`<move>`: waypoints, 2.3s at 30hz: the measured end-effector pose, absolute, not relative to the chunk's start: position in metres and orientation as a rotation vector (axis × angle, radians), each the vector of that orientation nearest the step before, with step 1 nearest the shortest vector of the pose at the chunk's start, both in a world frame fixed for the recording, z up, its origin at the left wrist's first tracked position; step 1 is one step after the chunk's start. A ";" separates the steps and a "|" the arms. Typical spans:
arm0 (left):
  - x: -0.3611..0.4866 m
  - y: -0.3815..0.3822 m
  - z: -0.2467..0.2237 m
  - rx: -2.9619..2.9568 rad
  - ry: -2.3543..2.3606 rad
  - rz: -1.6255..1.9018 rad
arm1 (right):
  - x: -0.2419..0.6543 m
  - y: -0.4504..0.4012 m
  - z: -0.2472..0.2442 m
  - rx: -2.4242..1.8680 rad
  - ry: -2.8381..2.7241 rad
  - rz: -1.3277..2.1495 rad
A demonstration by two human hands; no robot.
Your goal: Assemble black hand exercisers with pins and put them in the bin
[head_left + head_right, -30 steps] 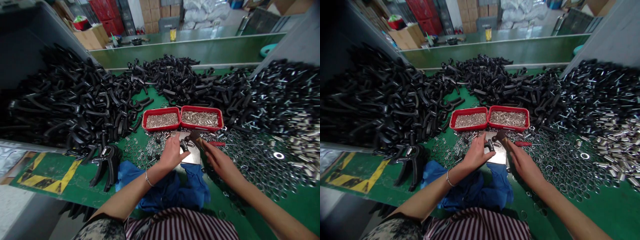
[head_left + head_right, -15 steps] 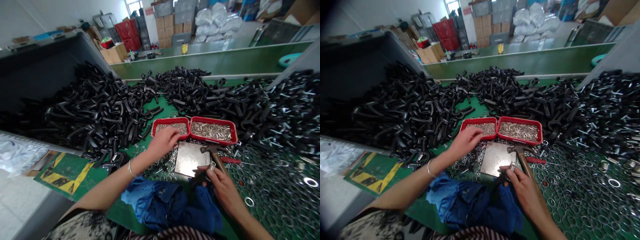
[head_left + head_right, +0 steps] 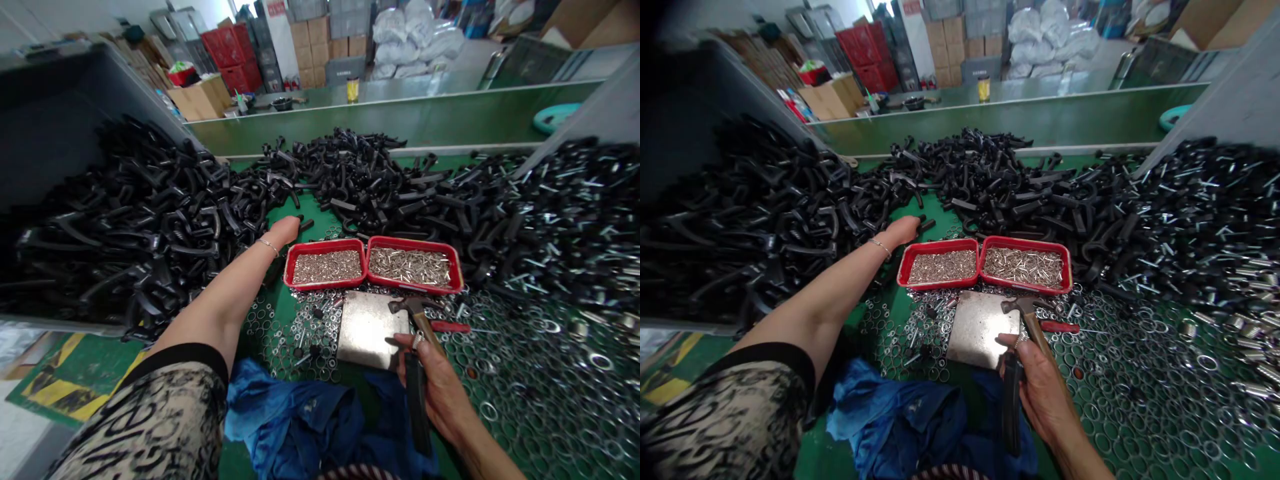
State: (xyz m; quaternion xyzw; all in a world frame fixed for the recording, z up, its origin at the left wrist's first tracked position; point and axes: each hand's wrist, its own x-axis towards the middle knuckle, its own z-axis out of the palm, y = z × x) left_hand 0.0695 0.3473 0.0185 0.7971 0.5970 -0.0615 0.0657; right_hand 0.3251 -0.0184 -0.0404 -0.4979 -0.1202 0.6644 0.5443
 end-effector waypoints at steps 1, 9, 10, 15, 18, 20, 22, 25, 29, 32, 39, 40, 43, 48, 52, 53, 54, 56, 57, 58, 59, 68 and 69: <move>0.070 0.346 0.025 2.418 1.798 -0.168 | 0.326 -0.019 -0.041 -1.172 -0.300 1.574; 0.129 0.183 0.064 3.023 0.421 0.275 | 0.326 -0.019 -0.027 -1.003 -0.378 1.540; 0.136 0.154 0.057 3.030 0.256 0.128 | 0.326 -0.021 -0.024 -1.008 -0.361 1.533; 0.135 0.066 0.015 2.855 0.194 -0.126 | 0.334 -0.039 -0.019 -1.071 -0.304 1.501; 0.130 0.049 0.002 2.667 0.867 0.156 | 0.339 -0.051 -0.025 -1.089 -0.294 1.505; 0.135 0.038 -0.009 2.510 1.270 0.304 | 0.338 -0.054 -0.028 -1.093 -0.314 1.516; 0.147 0.026 -0.022 2.395 1.396 0.398 | 0.333 -0.051 -0.027 -1.104 -0.347 1.513; 0.163 0.017 -0.036 2.153 1.201 0.569 | 0.326 -0.040 -0.021 -1.194 -0.396 1.478; 0.170 0.026 -0.028 1.411 0.920 0.667 | 0.332 -0.025 -0.011 -1.490 -0.751 1.302; 0.166 0.037 -0.014 1.036 0.841 0.668 | 0.342 -0.014 -0.005 -1.685 -1.215 0.951; 0.166 0.035 -0.007 1.026 0.899 0.541 | 0.336 0.003 0.006 -1.742 -1.618 0.706; 0.166 0.034 -0.007 1.041 0.906 0.523 | 0.335 0.004 0.006 -1.741 -1.639 0.707; 0.168 0.032 -0.006 1.085 0.922 0.491 | 0.334 0.004 0.006 -1.739 -1.696 0.717; 0.170 0.031 -0.007 1.197 0.985 0.421 | 0.333 -0.004 -0.002 -1.716 -1.763 0.774; 0.169 0.027 -0.007 1.316 1.043 0.496 | 0.328 -0.009 -0.006 -1.739 -1.632 0.777; 0.168 0.026 -0.006 1.340 1.048 0.533 | 0.327 -0.009 -0.006 -1.738 -1.592 0.780; 0.167 0.024 -0.005 1.364 1.056 0.562 | 0.325 -0.010 -0.005 -1.730 -1.558 0.795; 0.165 0.021 -0.003 1.428 1.086 0.587 | 0.324 -0.010 -0.003 -1.698 -1.519 0.861; 0.163 0.019 -0.002 1.476 1.107 0.583 | 0.323 -0.011 0.000 -1.674 -1.508 0.900; 0.161 0.018 -0.001 1.539 1.131 0.573 | 0.324 -0.011 0.002 -1.650 -1.497 0.939; 0.158 0.018 0.000 1.618 1.151 0.561 | 0.324 -0.012 0.005 -1.626 -1.486 0.977; 0.132 0.012 0.033 2.217 0.922 0.229 | 0.322 -0.039 0.035 -1.440 -1.456 1.296; 0.131 0.008 0.037 2.232 0.897 0.206 | 0.320 -0.044 0.038 -1.450 -1.488 1.289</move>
